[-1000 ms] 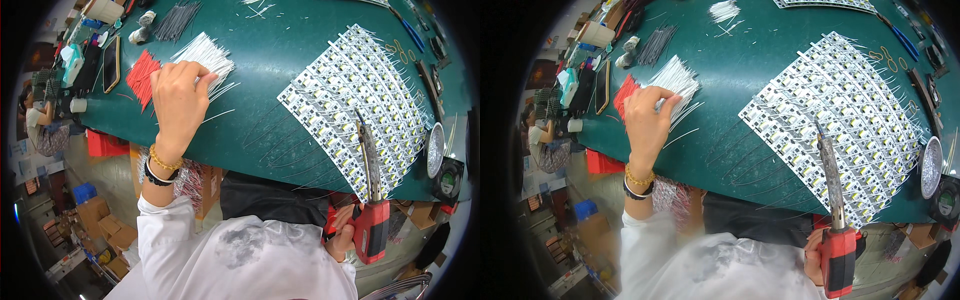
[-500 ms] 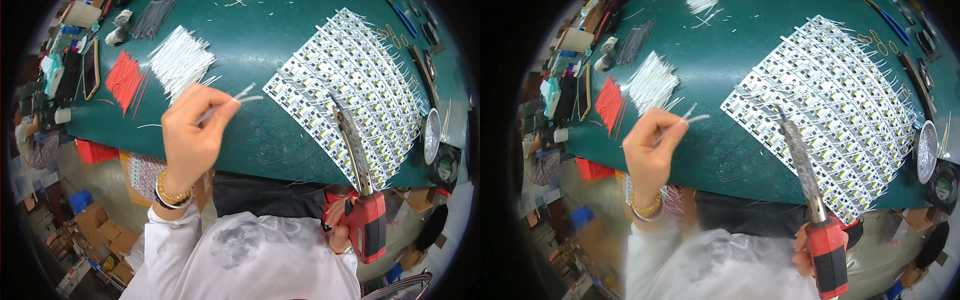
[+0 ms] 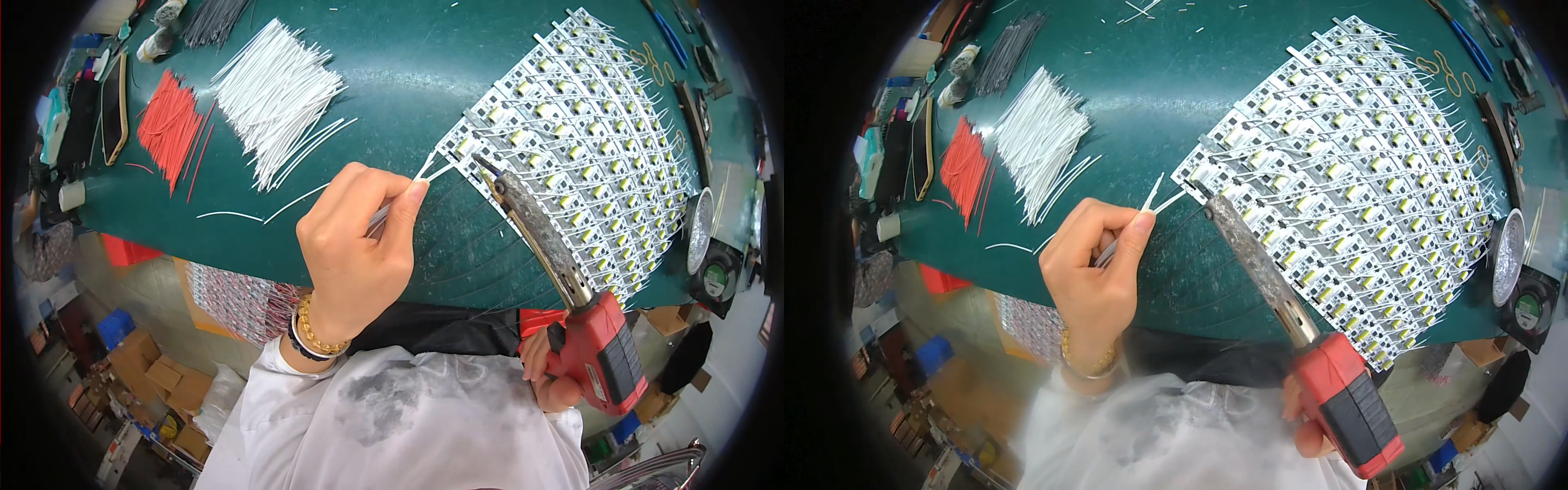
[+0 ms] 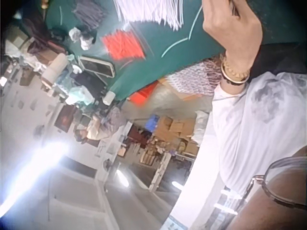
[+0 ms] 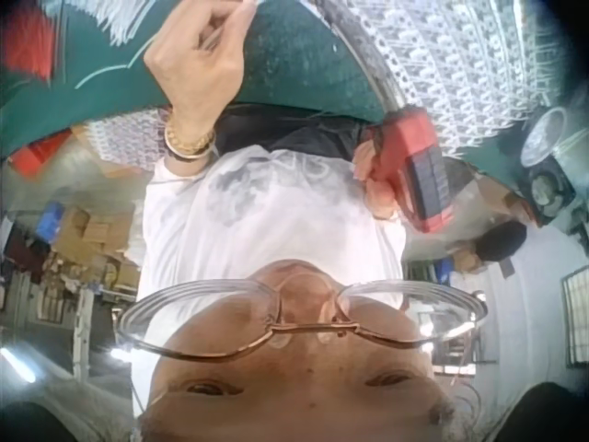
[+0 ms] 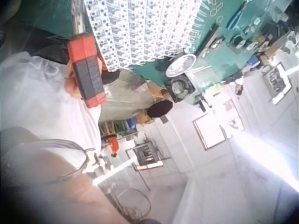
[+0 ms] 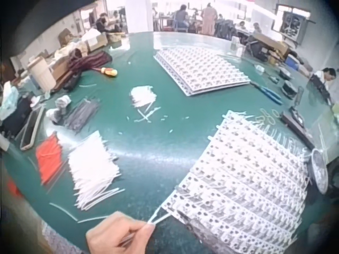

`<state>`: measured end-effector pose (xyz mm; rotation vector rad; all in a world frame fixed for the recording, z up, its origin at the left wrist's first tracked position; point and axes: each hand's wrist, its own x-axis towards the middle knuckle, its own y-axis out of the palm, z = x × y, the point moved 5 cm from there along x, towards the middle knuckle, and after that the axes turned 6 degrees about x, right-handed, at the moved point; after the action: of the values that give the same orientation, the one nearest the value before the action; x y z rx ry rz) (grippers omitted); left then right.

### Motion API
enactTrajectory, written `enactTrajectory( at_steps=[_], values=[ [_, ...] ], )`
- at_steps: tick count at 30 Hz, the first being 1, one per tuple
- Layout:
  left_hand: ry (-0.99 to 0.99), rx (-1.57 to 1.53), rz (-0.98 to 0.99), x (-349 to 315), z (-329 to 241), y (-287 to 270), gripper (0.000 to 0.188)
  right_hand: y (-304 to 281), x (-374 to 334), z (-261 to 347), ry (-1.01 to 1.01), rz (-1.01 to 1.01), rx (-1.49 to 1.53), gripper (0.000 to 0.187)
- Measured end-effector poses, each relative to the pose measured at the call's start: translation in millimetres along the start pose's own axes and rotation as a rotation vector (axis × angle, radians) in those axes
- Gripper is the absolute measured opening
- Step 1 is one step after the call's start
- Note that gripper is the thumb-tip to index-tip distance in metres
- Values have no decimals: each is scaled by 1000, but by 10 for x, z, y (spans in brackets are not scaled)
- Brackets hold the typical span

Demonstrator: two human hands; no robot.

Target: The person solders black, white, and red wires to an LED circuit board using a soldering iron, taking the wires from piles on the workbench and attaching them one by one.

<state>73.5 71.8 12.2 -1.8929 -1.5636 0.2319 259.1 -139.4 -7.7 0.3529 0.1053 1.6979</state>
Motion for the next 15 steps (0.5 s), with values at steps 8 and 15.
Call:
enactTrajectory(
  at_steps=[8, 15],
  values=[
    [-21, 15, -11, -5, 3, 24, 11, 62, -50, -96, 129, -366, -105, 101],
    [24, 88, 2, -28, -15, 56, 14, 23, 91, 5, 202, -96, 48, 40]
  ],
)
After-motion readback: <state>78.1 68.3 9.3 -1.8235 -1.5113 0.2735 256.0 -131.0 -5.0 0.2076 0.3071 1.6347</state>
